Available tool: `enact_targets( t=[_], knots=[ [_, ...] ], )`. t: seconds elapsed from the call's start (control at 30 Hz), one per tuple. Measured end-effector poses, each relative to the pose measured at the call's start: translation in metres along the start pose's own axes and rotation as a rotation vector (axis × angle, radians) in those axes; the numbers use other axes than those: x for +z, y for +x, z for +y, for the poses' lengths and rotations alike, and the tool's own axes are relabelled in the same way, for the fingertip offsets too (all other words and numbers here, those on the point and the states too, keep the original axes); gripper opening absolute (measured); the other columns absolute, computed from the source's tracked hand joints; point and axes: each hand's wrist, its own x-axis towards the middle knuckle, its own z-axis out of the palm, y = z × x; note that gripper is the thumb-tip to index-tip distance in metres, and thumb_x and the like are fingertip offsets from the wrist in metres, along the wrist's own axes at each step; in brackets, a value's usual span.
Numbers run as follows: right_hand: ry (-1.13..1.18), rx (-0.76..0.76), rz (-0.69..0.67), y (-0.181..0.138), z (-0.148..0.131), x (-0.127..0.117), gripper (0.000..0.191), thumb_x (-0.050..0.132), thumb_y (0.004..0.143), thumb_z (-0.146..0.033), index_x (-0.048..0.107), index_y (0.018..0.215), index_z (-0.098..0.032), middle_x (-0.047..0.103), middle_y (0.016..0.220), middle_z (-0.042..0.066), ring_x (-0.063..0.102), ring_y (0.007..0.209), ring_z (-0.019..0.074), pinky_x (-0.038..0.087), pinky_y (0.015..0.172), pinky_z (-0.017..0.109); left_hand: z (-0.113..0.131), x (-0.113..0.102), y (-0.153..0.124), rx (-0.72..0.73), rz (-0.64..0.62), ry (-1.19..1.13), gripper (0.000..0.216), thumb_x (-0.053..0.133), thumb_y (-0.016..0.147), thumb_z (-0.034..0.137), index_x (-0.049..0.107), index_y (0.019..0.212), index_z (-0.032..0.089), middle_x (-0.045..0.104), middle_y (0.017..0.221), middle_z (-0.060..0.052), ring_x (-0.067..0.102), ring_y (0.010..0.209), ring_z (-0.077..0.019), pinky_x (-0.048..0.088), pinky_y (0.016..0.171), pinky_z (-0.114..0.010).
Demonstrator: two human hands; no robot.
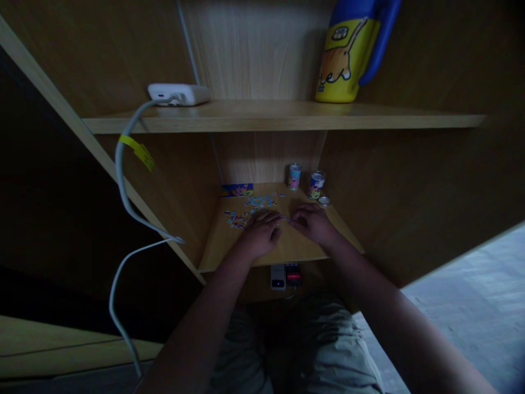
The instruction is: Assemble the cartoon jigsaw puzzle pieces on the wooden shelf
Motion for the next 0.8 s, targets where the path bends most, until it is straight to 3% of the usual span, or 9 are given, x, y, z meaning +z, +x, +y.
enact_targets(
  t=[0.2,0.4,0.63,0.8],
  knots=[
    [0.024,0.021,-0.022,0.006,-0.014,0.002,0.020,0.081,0.103,-0.043,0.082,0.094,-0.024,0.080,0.118,0.011,0.070,0.116,0.0301,0.050,0.109,0.045,0.000,0.001,0.003,-0.012,-0.035,0.006,0.046,0.054,0.112,0.032,0.069,0.154,0.023,0.066,0.165,-0.009,0.055,0.157,-0.0290,0.034,0.138,-0.054],
    [0.056,-0.008,-0.018,0.005,-0.013,0.002,0.014,0.082,0.101,-0.036,0.080,0.093,-0.025,0.080,0.121,0.009,0.071,0.117,0.0290,0.051,0.107,0.043,0.003,-0.005,0.002,-0.006,-0.003,0.015,0.041,0.058,0.111,0.031,0.075,0.147,0.023,0.073,0.154,-0.009,0.059,0.149,-0.0308,0.037,0.136,-0.054],
    [-0.013,0.059,0.006,0.004,-0.019,0.002,0.024,0.079,0.103,-0.048,0.080,0.102,-0.024,0.080,0.115,0.011,0.068,0.116,0.0319,0.050,0.105,0.045,0.002,-0.003,0.003,-0.018,0.020,-0.003,0.042,0.063,0.108,0.029,0.072,0.148,0.024,0.073,0.154,-0.009,0.060,0.148,-0.0301,0.040,0.135,-0.053],
    [0.043,0.003,-0.022,0.004,-0.013,0.004,0.014,0.081,0.103,-0.041,0.085,0.103,-0.028,0.080,0.116,0.009,0.070,0.114,0.0293,0.051,0.107,0.045,0.001,-0.002,0.004,-0.001,0.033,-0.007,0.037,0.065,0.107,0.028,0.075,0.142,0.022,0.073,0.154,-0.009,0.061,0.147,-0.0299,0.040,0.135,-0.052]
  ],
)
